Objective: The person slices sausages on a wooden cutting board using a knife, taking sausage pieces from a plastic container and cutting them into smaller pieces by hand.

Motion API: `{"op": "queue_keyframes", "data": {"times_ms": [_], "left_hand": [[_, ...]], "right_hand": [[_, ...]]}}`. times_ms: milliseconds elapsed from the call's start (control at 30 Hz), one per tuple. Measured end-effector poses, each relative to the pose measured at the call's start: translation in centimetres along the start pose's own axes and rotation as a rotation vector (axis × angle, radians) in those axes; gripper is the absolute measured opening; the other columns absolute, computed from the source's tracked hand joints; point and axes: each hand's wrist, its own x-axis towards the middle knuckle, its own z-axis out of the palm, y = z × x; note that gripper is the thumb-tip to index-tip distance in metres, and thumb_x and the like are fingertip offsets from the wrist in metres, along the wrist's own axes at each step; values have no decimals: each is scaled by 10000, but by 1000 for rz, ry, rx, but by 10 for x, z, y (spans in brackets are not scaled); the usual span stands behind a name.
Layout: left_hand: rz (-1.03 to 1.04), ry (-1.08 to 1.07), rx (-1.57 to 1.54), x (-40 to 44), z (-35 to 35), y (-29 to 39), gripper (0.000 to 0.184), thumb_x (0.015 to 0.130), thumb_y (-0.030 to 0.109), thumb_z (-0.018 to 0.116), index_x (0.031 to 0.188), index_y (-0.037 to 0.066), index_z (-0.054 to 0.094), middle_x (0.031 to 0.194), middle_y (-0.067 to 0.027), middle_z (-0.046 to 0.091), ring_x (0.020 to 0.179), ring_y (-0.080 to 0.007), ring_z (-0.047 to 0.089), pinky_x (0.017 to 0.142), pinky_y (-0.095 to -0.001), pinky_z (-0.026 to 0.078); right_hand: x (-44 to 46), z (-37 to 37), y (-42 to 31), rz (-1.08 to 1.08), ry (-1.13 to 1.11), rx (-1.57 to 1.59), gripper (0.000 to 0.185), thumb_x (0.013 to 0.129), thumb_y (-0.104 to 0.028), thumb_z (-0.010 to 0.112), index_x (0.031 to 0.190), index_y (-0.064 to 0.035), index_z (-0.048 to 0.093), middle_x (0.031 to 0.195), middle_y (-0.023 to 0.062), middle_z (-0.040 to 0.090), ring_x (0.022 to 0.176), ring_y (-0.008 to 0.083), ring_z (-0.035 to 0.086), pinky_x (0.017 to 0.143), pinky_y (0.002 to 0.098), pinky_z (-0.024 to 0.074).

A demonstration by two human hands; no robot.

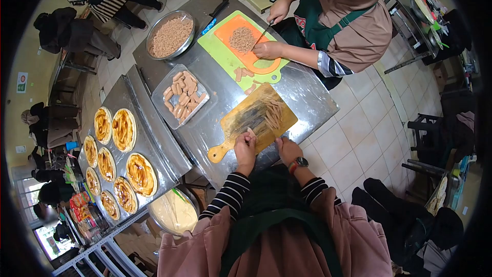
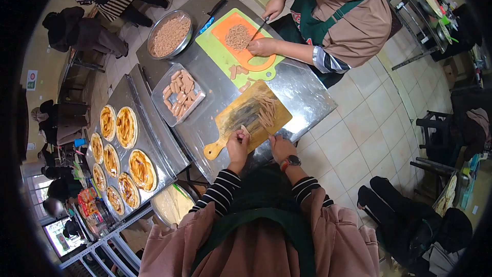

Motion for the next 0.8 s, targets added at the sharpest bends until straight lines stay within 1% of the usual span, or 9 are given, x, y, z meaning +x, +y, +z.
{"op": "queue_keyframes", "data": {"times_ms": [67,133,333,467,533,633,667,733,800], "left_hand": [[13,-9,5,3,5,0,225,691,86,691,846,-17,565,688,-95,555,587,-216,545,571,-300,464],[-168,-194,143,13,1,16,303,674,238,703,838,16,580,700,-131,583,687,-305,569,653,-380,457],[-285,-308,327,35,-1,27,424,644,393,673,792,5,589,710,-182,614,717,-356,596,652,-397,477],[-263,-333,264,32,2,13,299,681,272,654,743,-12,585,644,-171,602,651,-317,605,623,-373,483],[-444,-307,-309,25,4,10,160,713,135,621,711,-21,584,589,-135,592,544,-229,602,525,-327,481],[-529,-304,-471,12,11,1,80,734,53,607,704,-15,579,566,-85,580,468,-137,562,431,-264,450],[-529,-304,-471,9,12,-7,80,734,53,607,704,-15,579,566,-85,580,468,-137,562,431,-264,450],[-117,-186,-55,6,13,-11,109,761,78,616,733,-19,572,564,-69,575,433,-117,539,386,-238,429],[-256,-199,-184,3,9,3,115,765,81,618,727,-18,573,567,-71,578,429,-118,536,385,-238,429]], "right_hand": [[3,-4,2,3,23,5,464,905,-406,284,866,-25,545,737,226,598,724,384,582,649,479,460],[0,-2,0,13,7,5,470,904,-410,281,869,-23,546,742,229,597,728,384,582,652,477,460],[-11,3,-9,44,-59,40,499,901,-433,266,892,-18,544,771,228,601,749,386,581,679,483,451],[-14,7,-8,62,-64,47,507,899,-449,258,909,-32,547,794,224,603,766,389,579,696,491,444],[-14,11,-7,73,-70,62,507,900,-448,256,912,-33,546,799,227,602,770,392,577,696,491,444],[-15,19,-5,89,-89,96,509,901,-447,252,917,-29,542,805,231,600,777,398,575,698,491,445],[-15,21,-3,95,-95,115,512,902,-447,250,918,-25,539,805,233,599,781,401,573,699,491,445],[-17,17,-8,102,-93,99,512,903,-444,250,918,-20,536,799,235,598,780,403,573,697,492,445],[-22,18,-12,109,-99,84,512,904,-441,250,918,-16,534,792,238,598,778,405,573,696,492,446]]}}
